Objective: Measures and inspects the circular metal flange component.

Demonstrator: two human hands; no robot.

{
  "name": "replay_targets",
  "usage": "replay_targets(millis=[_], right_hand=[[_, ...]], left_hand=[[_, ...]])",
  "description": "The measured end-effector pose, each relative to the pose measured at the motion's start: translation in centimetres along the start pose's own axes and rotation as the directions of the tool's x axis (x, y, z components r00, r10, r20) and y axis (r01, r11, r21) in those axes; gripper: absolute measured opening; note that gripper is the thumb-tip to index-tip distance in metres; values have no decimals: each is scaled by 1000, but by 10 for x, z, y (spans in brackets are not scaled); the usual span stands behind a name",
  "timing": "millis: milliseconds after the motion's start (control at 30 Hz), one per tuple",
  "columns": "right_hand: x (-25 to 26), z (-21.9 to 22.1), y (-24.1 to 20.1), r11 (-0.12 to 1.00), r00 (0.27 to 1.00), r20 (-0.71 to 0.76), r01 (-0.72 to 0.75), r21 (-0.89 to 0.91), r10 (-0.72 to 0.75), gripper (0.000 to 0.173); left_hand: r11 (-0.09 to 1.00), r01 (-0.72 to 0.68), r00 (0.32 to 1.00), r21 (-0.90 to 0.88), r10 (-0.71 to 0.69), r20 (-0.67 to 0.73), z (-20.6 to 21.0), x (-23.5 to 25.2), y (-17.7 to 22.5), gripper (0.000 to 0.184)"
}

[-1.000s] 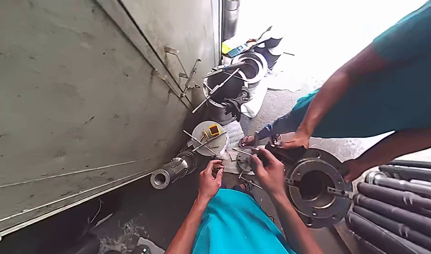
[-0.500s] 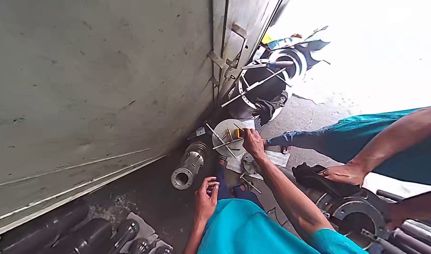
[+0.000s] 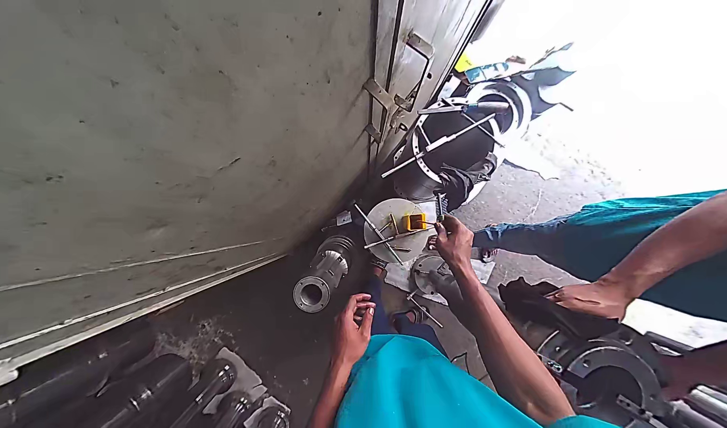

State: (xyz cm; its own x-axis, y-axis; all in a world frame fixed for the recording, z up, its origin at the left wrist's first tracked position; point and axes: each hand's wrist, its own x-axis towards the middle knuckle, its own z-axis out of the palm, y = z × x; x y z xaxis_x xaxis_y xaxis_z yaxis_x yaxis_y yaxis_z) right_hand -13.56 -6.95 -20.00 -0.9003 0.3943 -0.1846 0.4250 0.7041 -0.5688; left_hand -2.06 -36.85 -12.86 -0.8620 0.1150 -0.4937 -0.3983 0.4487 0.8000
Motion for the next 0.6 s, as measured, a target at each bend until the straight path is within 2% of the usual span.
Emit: replay_targets(millis=[167,300,400,467,533,600], right_hand=[[-14,-26,-16,996,996,-82,35,88,-28,23],[-17,-36,-21,993,993,-117,34,111,-21,26],[-9,-23,-15,995,996,-90,-7,96,16,26],[0,-3,-3,993,997,-19,-77,88,79,26],[2,9,8,987,991,27,-135,91,133,25],[5,10,8,982,990,0,-139,128,140,25]], left_hand=[[1000,-18,1000,19,18,10,3,-2,2,31],[998,-6,993,63,-1,115,-1,-2,6,36],[996,-9,989,91,-5,150,-1,-2,7,38],[994,-10,987,111,-8,161,-1,-3,7,38],[990,-32,970,137,-2,241,-4,-4,9,41],[985,-70,936,158,9,352,-9,2,10,44]])
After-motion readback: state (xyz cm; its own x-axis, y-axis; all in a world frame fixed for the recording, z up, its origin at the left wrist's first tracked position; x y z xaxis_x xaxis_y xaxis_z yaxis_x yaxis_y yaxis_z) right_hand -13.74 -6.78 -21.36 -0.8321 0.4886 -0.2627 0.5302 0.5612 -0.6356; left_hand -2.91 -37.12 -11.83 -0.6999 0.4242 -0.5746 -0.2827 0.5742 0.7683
